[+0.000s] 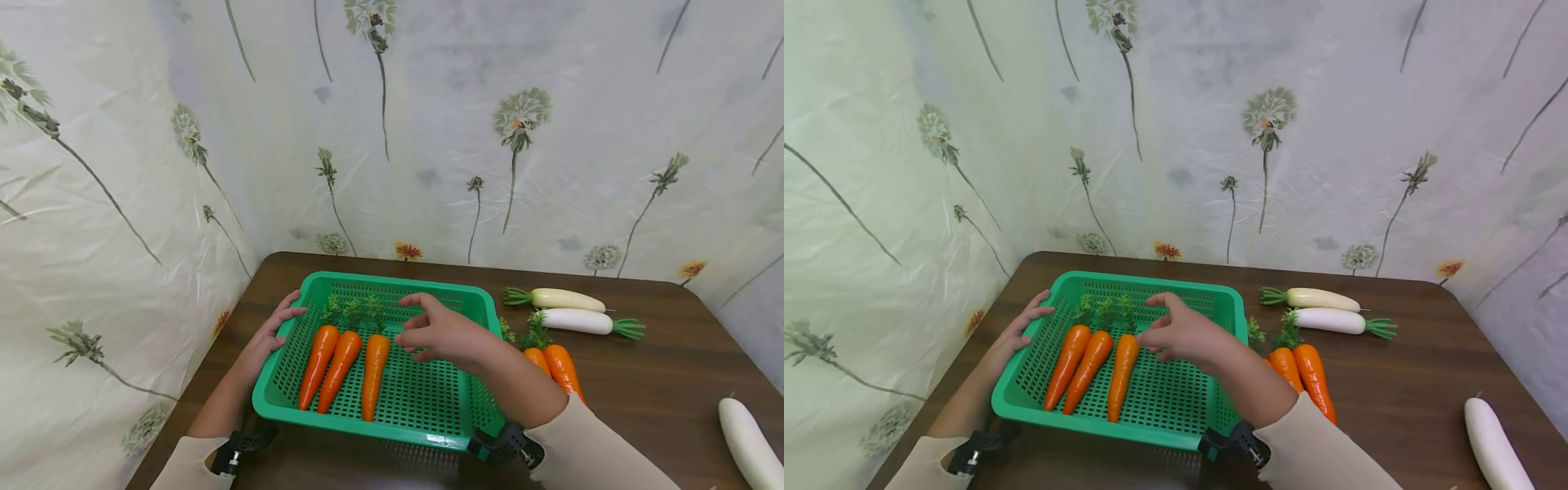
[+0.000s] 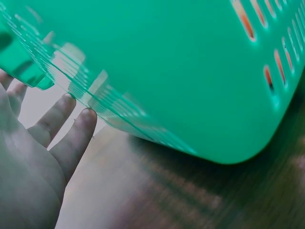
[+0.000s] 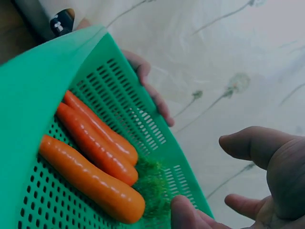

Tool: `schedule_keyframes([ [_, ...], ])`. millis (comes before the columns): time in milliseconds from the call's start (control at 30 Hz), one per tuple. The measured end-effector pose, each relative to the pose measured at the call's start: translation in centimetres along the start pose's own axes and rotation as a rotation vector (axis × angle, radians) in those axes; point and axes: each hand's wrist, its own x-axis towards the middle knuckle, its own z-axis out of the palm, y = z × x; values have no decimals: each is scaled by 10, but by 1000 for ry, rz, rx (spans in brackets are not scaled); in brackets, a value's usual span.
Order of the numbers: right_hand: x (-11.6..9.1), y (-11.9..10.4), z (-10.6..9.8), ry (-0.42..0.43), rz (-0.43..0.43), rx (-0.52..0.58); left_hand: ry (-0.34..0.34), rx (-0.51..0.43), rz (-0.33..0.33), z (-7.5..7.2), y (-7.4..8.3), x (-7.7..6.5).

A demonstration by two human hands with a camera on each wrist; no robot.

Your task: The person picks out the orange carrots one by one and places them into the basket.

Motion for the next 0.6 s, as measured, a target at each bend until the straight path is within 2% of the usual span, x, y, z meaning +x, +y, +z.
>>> schedule_keyframes([
  [367,-25,9,-14,51,-30,4,2,-11,-7,0,-2,1],
  [600,-31,21,-22,66,-36,14,8,3,7,-1,-3,-1],
])
